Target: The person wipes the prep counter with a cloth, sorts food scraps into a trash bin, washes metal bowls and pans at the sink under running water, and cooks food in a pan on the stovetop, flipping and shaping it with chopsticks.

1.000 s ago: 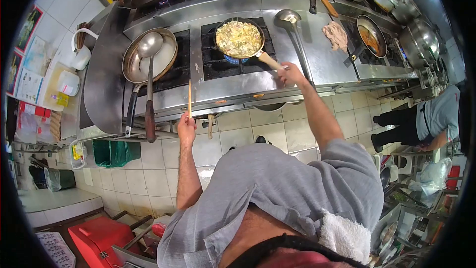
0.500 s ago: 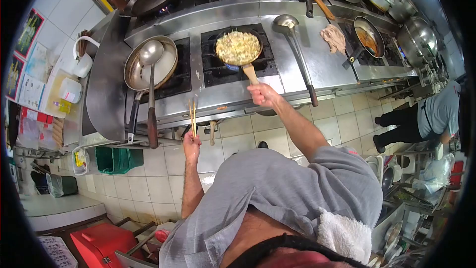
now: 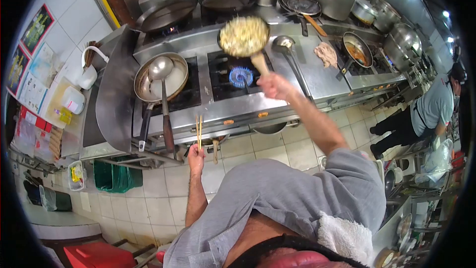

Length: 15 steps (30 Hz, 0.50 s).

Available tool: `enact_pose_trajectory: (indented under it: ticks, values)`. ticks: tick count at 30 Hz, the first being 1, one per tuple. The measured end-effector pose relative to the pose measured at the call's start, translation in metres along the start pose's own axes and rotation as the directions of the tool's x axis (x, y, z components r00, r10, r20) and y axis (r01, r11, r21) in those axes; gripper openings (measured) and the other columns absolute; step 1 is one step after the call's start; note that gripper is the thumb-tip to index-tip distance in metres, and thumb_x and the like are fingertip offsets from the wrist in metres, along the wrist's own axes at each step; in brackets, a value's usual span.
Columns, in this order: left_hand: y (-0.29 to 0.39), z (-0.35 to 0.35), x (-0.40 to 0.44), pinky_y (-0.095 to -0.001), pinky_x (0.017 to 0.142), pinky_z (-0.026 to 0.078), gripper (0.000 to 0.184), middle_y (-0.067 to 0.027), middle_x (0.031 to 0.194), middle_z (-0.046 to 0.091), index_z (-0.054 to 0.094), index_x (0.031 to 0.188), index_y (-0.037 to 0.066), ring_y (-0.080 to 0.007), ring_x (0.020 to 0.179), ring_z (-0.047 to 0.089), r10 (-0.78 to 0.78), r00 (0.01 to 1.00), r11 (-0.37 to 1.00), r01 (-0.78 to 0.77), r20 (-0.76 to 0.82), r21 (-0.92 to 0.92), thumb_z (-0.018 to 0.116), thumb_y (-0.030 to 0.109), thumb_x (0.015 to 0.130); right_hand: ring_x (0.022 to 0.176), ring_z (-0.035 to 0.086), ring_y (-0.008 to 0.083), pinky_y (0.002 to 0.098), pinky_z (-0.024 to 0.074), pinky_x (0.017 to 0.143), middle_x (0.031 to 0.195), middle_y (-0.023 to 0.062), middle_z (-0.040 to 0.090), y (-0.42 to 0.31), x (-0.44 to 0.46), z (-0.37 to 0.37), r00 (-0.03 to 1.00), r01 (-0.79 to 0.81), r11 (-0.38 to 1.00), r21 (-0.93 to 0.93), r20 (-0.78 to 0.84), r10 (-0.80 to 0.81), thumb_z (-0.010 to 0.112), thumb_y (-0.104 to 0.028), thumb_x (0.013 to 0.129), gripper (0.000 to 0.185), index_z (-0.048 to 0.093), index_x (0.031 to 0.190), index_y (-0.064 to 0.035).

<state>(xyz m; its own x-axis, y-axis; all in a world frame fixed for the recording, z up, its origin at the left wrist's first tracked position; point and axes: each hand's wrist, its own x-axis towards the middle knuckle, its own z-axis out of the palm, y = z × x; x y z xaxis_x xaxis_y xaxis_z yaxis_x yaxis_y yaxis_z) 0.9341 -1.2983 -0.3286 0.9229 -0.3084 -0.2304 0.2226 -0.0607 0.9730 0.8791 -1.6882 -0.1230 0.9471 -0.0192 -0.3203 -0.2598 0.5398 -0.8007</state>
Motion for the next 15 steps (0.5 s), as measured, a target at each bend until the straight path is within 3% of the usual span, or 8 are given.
enact_pose_trajectory:
  ticks: [1,2,3,4,6,10,13,15]
  values:
    - [-0.002,-0.003,0.003,-0.0215,0.05,0.039,0.009,0.0008,0.069,0.05,0.049,0.092,0.004,-0.0067,0.057,0.047,0.018,1.0,0.999,-0.018,-0.008,-0.048,0.053,0.004,0.084,0.037,0.034,0.0069,0.0228,0.0243,0.031,0.051,-0.005,0.036,-0.041,-0.011,0.015,1.0,0.013,0.998,-0.059,-0.022,-0.015,0.057,-0.011,0.082,0.014,0.045,0.075,-0.0086]
    - [-0.004,-0.006,0.007,-0.0215,0.05,0.039,0.009,0.0008,0.069,0.05,0.049,0.092,0.004,-0.0067,0.057,0.047,0.044,0.999,0.997,-0.044,-0.003,-0.061,0.053,0.004,0.084,0.037,0.035,0.0068,0.0226,0.0277,0.031,0.053,-0.0044,0.038,-0.087,-0.022,0.03,0.986,0.058,0.946,-0.318,-0.13,-0.104,0.053,-0.013,0.086,0.008,0.047,0.082,-0.0094]
    - [-0.006,-0.01,0.01,-0.0215,0.05,0.039,0.009,0.0005,0.07,0.05,0.049,0.092,0.004,-0.0069,0.056,0.047,0.047,0.999,0.999,-0.047,-0.001,-0.023,0.053,0.004,0.083,0.038,0.036,0.0059,0.0225,0.03,0.03,0.054,-0.0037,0.04,-0.127,-0.019,0.019,0.973,0.188,0.862,-0.471,-0.028,-0.228,0.048,-0.015,0.089,0.006,0.046,0.085,-0.0105]
    - [-0.009,-0.013,0.012,-0.0215,0.051,0.039,0.009,0.0002,0.07,0.051,0.049,0.091,0.004,-0.0071,0.056,0.047,0.05,0.999,0.999,-0.05,0.0,0.015,0.053,0.003,0.083,0.039,0.035,0.0047,0.0217,0.0303,0.029,0.053,-0.0036,0.04,-0.166,-0.034,0.052,0.868,0.253,0.734,-0.63,-0.187,-0.46,0.044,-0.019,0.091,0.01,0.044,0.086,-0.0098]
    - [-0.011,-0.013,0.015,-0.0219,0.051,0.04,0.01,-0.0006,0.071,0.052,0.05,0.091,0.003,-0.0075,0.056,0.048,0.059,0.998,0.997,-0.058,-0.025,0.041,0.054,0.003,0.082,0.039,0.032,0.0025,0.0194,0.0236,0.028,0.052,-0.006,0.035,-0.247,-0.044,0.065,0.945,0.163,0.644,-0.747,-0.068,-0.319,0.053,-0.005,0.085,0.01,0.044,0.086,-0.0083]
    - [0.007,-0.012,0.017,-0.0225,0.051,0.041,0.012,-0.0012,0.071,0.053,0.05,0.093,0.003,-0.0075,0.057,0.048,0.042,0.999,0.997,-0.042,-0.01,0.067,0.056,0.004,0.083,0.038,0.029,0.0018,0.0198,0.0201,0.03,0.052,-0.0074,0.033,-0.237,-0.003,0.071,0.96,0.208,0.843,-0.497,-0.062,-0.273,0.058,-0.002,0.081,0.018,0.043,0.078,-0.0112]
    - [0.02,-0.006,0.021,-0.022,0.052,0.04,0.011,0.0,0.073,0.052,0.05,0.094,0.002,-0.0067,0.058,0.047,0.079,0.996,0.995,-0.081,0.047,0.053,0.054,0.006,0.085,0.034,0.027,0.0041,0.0206,0.0203,0.03,0.048,-0.0079,0.031,-0.167,0.07,0.045,0.985,0.113,0.993,0.022,0.13,-0.115,0.057,-0.008,0.082,0.029,0.036,0.064,-0.0131]
    - [0.028,-0.006,0.018,-0.0216,0.053,0.041,0.013,0.0011,0.072,0.051,0.05,0.096,0.004,-0.0065,0.059,0.047,0.096,0.994,0.995,-0.097,0.052,0.011,0.055,0.006,0.084,0.033,0.028,0.0053,0.0199,0.021,0.029,0.046,-0.0066,0.031,-0.106,0.094,0.031,0.981,0.074,0.97,0.232,0.157,-0.113,0.055,-0.007,0.083,0.035,0.034,0.057,-0.0155]
